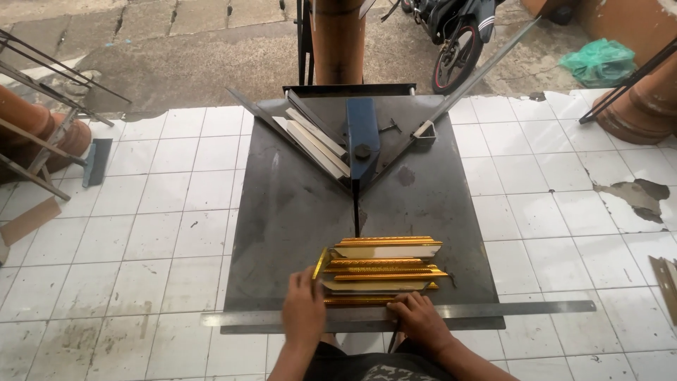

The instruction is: The person uses a miter saw to cut gold decorative mouldings into shorter pieces. They align each piece, operate the saw, and stack the cut sections on the table. The person also measures a piece with a metal ruler and picks up dropped pieces from the floor.

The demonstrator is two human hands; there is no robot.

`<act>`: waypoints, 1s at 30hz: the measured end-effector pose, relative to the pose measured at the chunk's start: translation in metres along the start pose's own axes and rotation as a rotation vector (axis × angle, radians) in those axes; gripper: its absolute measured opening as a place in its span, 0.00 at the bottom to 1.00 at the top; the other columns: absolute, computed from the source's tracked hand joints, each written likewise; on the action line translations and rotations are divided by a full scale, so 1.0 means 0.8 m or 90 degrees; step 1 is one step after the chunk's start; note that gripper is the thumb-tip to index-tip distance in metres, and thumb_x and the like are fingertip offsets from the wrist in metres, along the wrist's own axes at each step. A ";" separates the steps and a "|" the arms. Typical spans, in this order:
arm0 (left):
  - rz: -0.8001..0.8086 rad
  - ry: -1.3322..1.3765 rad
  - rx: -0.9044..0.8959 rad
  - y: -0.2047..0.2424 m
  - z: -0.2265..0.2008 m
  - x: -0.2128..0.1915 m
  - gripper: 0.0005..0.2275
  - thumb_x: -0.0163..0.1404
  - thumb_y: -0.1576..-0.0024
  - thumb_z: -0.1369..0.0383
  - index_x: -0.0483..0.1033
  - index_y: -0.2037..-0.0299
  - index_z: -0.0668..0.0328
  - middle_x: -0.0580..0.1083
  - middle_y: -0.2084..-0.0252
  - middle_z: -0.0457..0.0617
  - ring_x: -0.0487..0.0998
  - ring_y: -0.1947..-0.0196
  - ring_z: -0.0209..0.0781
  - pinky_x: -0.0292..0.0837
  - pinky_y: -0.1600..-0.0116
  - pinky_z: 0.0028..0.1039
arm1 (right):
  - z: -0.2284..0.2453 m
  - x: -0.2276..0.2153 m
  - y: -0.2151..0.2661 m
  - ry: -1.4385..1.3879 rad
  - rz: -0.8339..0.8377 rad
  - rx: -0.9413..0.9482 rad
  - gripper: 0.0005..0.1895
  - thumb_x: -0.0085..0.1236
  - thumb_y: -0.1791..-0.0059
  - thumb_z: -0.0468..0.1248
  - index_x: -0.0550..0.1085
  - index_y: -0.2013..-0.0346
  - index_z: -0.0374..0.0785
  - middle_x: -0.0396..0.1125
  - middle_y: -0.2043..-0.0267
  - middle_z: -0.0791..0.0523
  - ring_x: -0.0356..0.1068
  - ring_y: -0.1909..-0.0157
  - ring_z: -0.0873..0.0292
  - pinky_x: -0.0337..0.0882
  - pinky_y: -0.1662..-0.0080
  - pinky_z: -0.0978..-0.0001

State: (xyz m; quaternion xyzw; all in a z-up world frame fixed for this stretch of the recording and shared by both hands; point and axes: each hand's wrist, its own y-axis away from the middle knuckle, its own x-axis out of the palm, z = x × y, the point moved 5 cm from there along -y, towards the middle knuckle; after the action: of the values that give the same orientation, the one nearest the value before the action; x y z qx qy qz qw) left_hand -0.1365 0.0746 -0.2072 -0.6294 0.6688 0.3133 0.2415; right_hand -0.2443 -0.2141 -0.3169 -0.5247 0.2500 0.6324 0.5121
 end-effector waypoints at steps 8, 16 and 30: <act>0.177 0.113 -0.007 -0.012 -0.037 0.084 0.22 0.51 0.31 0.61 0.72 0.26 0.47 0.77 0.33 0.47 0.80 0.36 0.50 0.79 0.35 0.45 | 0.024 -0.031 -0.015 0.098 -0.087 0.069 0.20 0.73 0.55 0.48 0.79 0.49 0.62 0.76 0.44 0.65 0.70 0.41 0.51 0.55 0.51 0.48; 0.358 0.288 -0.257 -0.030 -0.108 0.096 0.27 0.43 0.28 0.55 0.57 0.18 0.40 0.75 0.31 0.52 0.83 0.57 0.49 0.91 0.59 0.39 | -0.100 -0.097 -0.029 -0.204 -0.151 0.749 0.10 0.64 0.46 0.39 0.74 0.51 0.47 0.77 0.56 0.55 0.76 0.56 0.52 0.75 0.59 0.54; 0.421 0.935 -0.332 -0.090 -0.231 0.094 0.28 0.42 0.26 0.41 0.67 0.32 0.57 0.58 0.67 0.37 0.64 0.74 0.25 0.59 0.71 0.14 | -0.149 -0.118 0.009 -0.411 -0.328 1.057 0.38 0.66 0.46 0.49 0.63 0.25 0.44 0.69 0.37 0.41 0.78 0.44 0.40 0.80 0.52 0.43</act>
State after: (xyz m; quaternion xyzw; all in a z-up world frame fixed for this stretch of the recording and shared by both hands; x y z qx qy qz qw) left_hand -0.0584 -0.1117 -0.1426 -0.4806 0.7121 0.0235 -0.5113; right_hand -0.2096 -0.3550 -0.2708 0.1726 0.3436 0.2331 0.8932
